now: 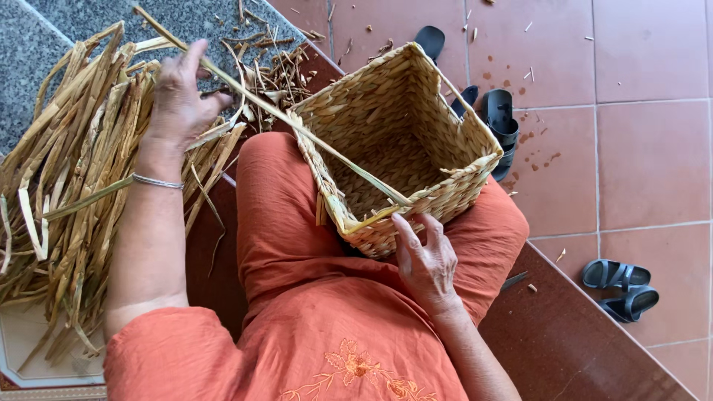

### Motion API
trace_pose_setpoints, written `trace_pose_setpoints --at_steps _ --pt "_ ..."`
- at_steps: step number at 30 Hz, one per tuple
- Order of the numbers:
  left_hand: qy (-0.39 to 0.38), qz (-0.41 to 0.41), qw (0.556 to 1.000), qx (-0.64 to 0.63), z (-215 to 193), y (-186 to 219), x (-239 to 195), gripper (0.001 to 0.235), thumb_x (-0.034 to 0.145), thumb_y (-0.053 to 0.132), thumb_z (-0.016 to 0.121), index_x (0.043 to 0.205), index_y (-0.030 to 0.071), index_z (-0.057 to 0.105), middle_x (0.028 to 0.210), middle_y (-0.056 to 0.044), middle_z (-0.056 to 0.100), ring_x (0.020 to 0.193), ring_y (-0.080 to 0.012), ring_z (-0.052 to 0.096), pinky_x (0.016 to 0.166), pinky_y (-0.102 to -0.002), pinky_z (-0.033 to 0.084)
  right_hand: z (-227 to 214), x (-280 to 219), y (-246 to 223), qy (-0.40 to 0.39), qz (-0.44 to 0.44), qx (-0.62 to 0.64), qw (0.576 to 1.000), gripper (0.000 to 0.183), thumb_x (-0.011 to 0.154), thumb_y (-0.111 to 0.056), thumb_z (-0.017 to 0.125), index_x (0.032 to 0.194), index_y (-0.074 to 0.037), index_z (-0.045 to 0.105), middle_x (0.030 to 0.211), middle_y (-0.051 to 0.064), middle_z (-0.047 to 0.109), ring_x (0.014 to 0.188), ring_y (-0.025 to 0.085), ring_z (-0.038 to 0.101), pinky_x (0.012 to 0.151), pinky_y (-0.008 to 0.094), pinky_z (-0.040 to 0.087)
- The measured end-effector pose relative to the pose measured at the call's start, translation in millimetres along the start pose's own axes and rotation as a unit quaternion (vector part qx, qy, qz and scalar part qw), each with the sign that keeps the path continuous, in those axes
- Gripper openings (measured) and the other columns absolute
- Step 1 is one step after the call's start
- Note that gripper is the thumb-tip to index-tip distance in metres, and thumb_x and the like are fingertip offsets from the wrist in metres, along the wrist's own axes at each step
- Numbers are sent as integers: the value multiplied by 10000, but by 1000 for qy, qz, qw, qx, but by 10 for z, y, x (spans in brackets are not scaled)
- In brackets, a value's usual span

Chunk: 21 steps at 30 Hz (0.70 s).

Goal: The person weaves a rectangular basket using dried palm leaves. They interlace the leaves into the basket's rim, trim excess material with scissors, and continue weaving to reinforce the structure.

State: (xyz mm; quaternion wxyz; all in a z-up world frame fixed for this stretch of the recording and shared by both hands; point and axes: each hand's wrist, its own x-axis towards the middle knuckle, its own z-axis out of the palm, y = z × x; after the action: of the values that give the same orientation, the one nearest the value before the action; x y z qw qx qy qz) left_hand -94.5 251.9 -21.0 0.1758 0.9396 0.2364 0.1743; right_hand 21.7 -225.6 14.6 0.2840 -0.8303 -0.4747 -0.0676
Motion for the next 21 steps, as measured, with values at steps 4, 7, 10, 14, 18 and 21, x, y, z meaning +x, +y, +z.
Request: trace_pose_setpoints --at_steps 4,7,10,14,18,21 --pt "221 -31 929 294 57 -250 54 222 1041 306 707 929 125 770 992 -78 658 1019 -226 557 802 -396 525 -47 26 -71 -2 -2 -17 1000 654 874 -61 793 1449 -249 545 1228 152 550 896 266 648 702 378 543" --pt "198 -40 969 144 28 106 7 464 1118 412 666 782 105 762 818 -85 638 926 -241 553 775 -424 522 -57 59 -102 1 2 11 1000 640 872 -29 769 1443 -213 548 1255 165 544 944 284 652 742 384 550" --pt "-15 -324 829 -456 109 860 -119 276 1076 322 524 1173 170 734 852 -5 724 674 -183 585 596 -329 537 -56 89 -90 -6 3 -17 1000 599 857 -17 771 1391 -209 578 1213 153 558 932 278 646 731 396 532" --pt "-201 -324 634 -674 293 1784 -318 437 1017 349 639 974 -83 683 873 -190 752 730 -292 766 642 -404 678 -23 97 -87 4 6 -19 1000 568 850 8 757 1352 -198 588 1185 137 578 967 280 656 738 395 529" --pt "-339 -202 626 -673 573 2124 -440 261 873 170 788 1025 -16 684 977 -171 766 842 -212 772 733 -338 676 -10 109 -91 21 2 -14 1000 554 854 6 761 1344 -188 589 1202 148 582 951 282 661 724 389 539" --pt "-370 -166 623 -668 729 2149 -476 225 872 76 814 1001 -26 661 976 -190 751 847 -205 759 742 -317 670 -19 97 -90 15 13 -5 1000 554 852 5 764 1343 -190 599 1207 148 573 936 282 666 712 390 545"
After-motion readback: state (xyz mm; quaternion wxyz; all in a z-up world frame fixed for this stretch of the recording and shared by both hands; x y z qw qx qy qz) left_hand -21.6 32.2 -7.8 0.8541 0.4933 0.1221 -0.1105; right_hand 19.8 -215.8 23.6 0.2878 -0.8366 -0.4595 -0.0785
